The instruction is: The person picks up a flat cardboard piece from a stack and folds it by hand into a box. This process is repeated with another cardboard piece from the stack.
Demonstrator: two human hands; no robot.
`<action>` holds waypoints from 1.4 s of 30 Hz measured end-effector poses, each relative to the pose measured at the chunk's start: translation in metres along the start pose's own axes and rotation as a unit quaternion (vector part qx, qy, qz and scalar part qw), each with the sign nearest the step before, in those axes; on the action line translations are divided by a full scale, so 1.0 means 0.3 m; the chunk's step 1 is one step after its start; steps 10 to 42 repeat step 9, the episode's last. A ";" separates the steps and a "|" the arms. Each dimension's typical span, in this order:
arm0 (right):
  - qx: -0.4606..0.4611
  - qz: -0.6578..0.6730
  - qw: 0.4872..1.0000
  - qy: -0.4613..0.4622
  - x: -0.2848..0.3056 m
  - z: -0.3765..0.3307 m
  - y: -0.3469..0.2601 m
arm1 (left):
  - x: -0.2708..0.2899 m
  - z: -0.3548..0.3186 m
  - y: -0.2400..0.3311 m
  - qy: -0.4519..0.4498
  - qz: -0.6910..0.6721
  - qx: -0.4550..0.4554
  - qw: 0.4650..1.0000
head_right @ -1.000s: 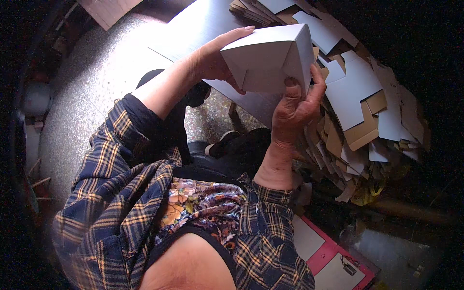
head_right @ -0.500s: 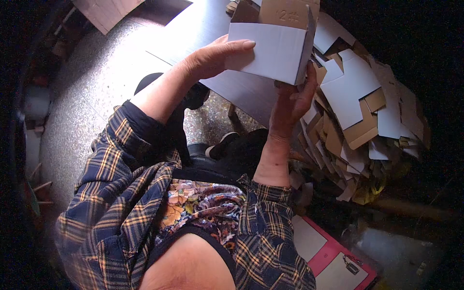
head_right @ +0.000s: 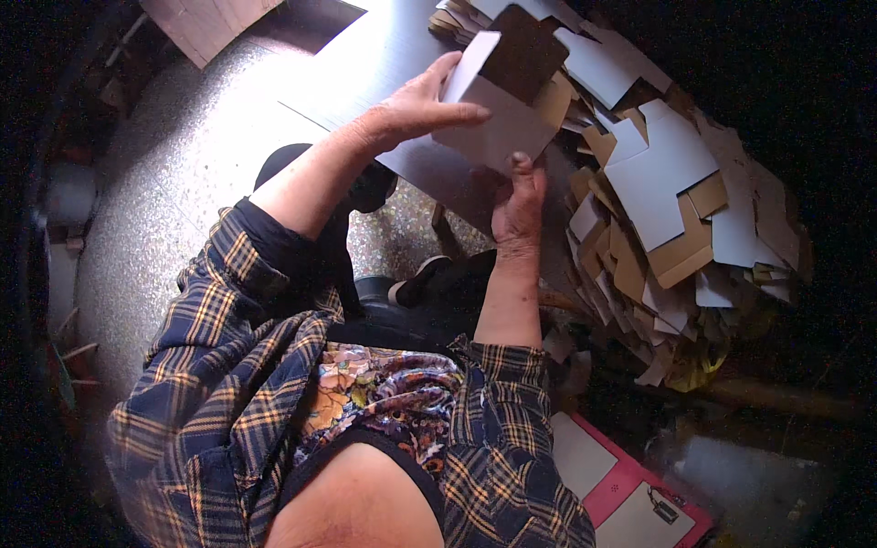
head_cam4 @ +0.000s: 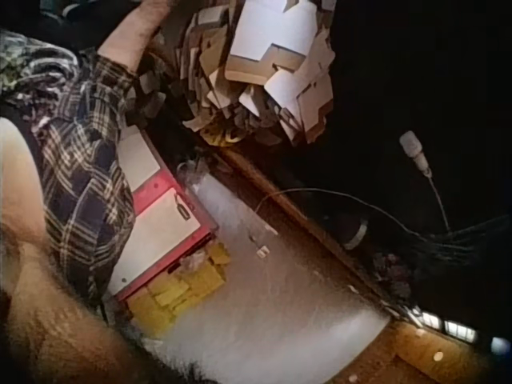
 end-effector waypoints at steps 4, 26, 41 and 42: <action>-0.045 0.128 0.990 -0.023 0.032 0.008 0.059 | -0.003 -0.026 0.035 -0.035 0.004 0.038 0.999; -0.095 0.131 0.987 -0.009 0.044 0.038 0.035 | 0.021 -0.034 0.046 0.012 -0.135 0.035 0.990; -0.095 0.131 0.987 -0.009 0.044 0.038 0.035 | 0.021 -0.034 0.046 0.012 -0.135 0.035 0.990; -0.095 0.131 0.987 -0.009 0.044 0.038 0.035 | 0.021 -0.034 0.046 0.012 -0.135 0.035 0.990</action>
Point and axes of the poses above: each hand's wrist, its own z-axis towards the middle knuckle, its own x-axis out of the back of the hand, y = z × x, the point moved 3 cm from there along z, towards the middle knuckle, and after that the axes turned 7 degrees about -y, right-handed, at the moved point
